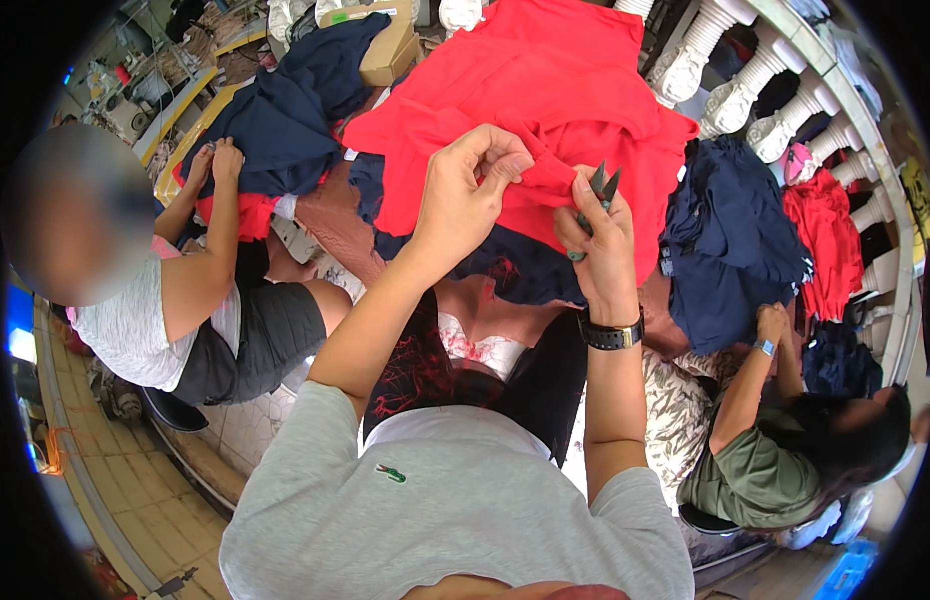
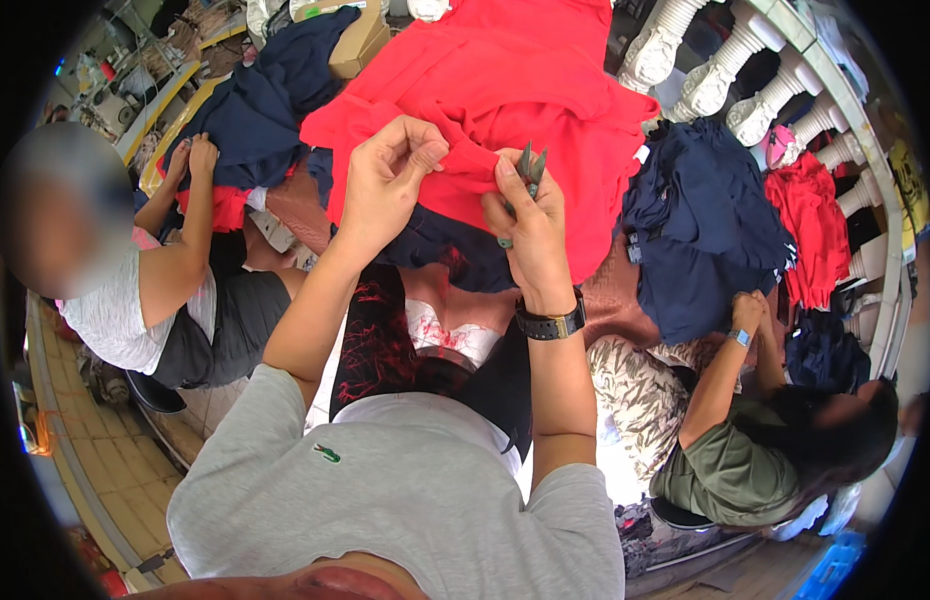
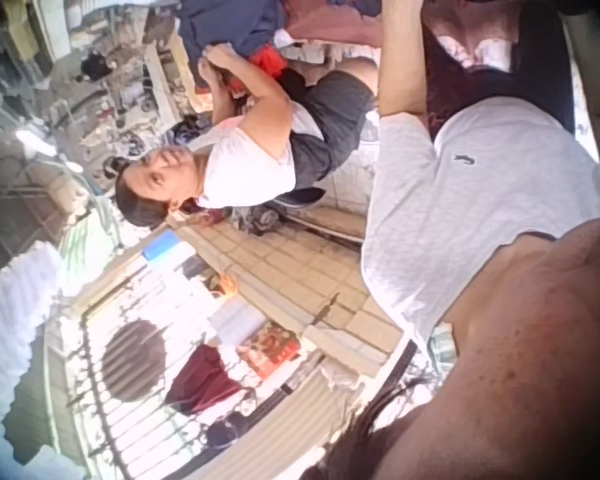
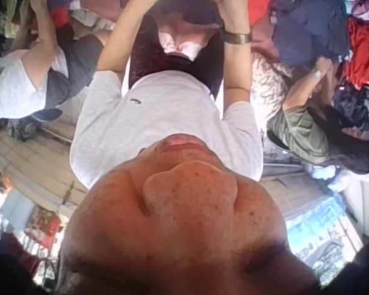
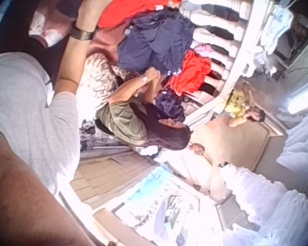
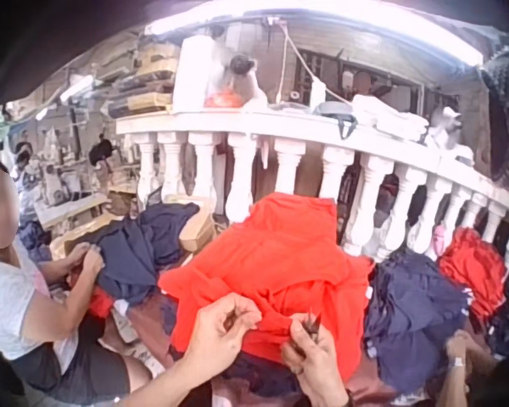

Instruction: The person uses a small blade to trim loose threads from a red hoodie. They repeatedly lift and turn the garment to access different areas while seated on the floor.

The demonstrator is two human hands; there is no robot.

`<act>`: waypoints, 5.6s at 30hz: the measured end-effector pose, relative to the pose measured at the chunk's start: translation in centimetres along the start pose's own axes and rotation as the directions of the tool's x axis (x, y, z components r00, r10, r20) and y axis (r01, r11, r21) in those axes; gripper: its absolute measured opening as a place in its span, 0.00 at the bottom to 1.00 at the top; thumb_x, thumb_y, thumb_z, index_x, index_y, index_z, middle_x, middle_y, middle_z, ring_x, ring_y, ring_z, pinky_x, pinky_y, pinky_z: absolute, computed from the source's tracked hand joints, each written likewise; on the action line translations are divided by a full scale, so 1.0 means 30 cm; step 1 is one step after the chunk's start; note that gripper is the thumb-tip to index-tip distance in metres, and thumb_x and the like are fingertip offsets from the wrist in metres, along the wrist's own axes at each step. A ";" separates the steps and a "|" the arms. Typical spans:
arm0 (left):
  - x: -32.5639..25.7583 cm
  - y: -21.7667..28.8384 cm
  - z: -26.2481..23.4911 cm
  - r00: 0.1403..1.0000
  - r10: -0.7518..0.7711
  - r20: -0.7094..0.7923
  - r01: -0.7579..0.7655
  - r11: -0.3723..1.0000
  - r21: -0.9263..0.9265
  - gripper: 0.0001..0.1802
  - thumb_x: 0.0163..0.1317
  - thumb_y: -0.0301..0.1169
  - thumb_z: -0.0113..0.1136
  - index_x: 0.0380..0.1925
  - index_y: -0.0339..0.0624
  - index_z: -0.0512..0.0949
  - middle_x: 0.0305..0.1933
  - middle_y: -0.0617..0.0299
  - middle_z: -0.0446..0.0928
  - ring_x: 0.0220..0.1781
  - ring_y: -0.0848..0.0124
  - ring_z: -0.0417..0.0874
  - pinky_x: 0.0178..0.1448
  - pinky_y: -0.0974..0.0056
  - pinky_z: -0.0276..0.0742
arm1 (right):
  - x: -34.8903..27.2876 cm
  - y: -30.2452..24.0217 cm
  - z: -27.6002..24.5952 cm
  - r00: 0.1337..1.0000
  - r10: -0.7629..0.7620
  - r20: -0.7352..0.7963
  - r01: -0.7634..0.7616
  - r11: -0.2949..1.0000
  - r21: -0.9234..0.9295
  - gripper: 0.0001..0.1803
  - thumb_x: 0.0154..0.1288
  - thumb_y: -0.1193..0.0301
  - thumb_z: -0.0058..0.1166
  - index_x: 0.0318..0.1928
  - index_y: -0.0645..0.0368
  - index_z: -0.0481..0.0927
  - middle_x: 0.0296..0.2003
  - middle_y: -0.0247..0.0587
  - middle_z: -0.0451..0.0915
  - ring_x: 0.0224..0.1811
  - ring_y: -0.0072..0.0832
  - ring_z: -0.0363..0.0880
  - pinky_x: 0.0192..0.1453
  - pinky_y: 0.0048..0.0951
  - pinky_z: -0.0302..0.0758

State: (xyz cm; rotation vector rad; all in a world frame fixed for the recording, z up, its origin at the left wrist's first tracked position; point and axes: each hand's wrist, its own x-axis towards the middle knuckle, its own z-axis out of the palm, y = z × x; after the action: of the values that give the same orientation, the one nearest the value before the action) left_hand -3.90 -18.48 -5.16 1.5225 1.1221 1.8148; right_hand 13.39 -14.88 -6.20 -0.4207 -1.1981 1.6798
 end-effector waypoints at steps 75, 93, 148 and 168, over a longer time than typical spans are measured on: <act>-0.127 -0.026 0.051 0.997 0.074 0.008 -0.075 0.992 0.106 0.02 0.71 0.20 0.54 0.37 0.32 0.72 0.36 0.53 0.80 0.37 0.64 0.82 0.44 0.65 0.78 | -0.073 0.104 0.065 0.751 -0.660 -0.031 0.334 0.421 -0.843 0.16 0.54 0.85 0.62 0.43 0.61 0.81 0.28 0.37 0.72 0.24 0.22 0.70 0.26 0.25 0.66; -0.171 -0.005 0.038 0.997 -0.080 0.022 0.081 0.995 -0.055 0.04 0.73 0.21 0.51 0.38 0.33 0.73 0.45 0.54 0.83 0.28 0.80 0.77 0.33 0.72 0.76 | -0.181 0.052 0.172 0.962 0.233 -0.145 -0.249 0.963 -0.100 0.18 0.81 0.58 0.41 0.38 0.59 0.74 0.26 0.26 0.62 0.22 0.11 0.54 0.23 0.17 0.52; -0.094 0.024 0.014 0.989 0.081 0.126 -0.107 0.970 0.217 0.04 0.69 0.23 0.59 0.37 0.33 0.76 0.35 0.60 0.80 0.39 0.74 0.82 0.47 0.68 0.78 | -0.061 0.032 0.023 0.870 -0.493 0.014 0.317 0.537 -0.782 0.07 0.67 0.77 0.61 0.45 0.63 0.84 0.35 0.33 0.70 0.29 0.18 0.64 0.30 0.21 0.61; -0.118 0.016 0.041 0.987 -0.143 0.075 0.147 0.988 -0.053 0.05 0.74 0.26 0.55 0.40 0.35 0.75 0.38 0.63 0.78 0.42 0.77 0.78 0.52 0.70 0.75 | -0.148 -0.024 0.132 0.980 0.152 -0.132 -0.191 0.908 -0.372 0.26 0.82 0.53 0.35 0.38 0.63 0.75 0.24 0.25 0.59 0.24 0.13 0.52 0.26 0.20 0.52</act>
State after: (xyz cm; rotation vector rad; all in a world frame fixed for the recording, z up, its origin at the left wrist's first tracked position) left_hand -1.82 -21.28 -6.62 1.4214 1.1067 1.6692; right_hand 12.86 -20.71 -4.89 -0.8653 -1.4518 1.5455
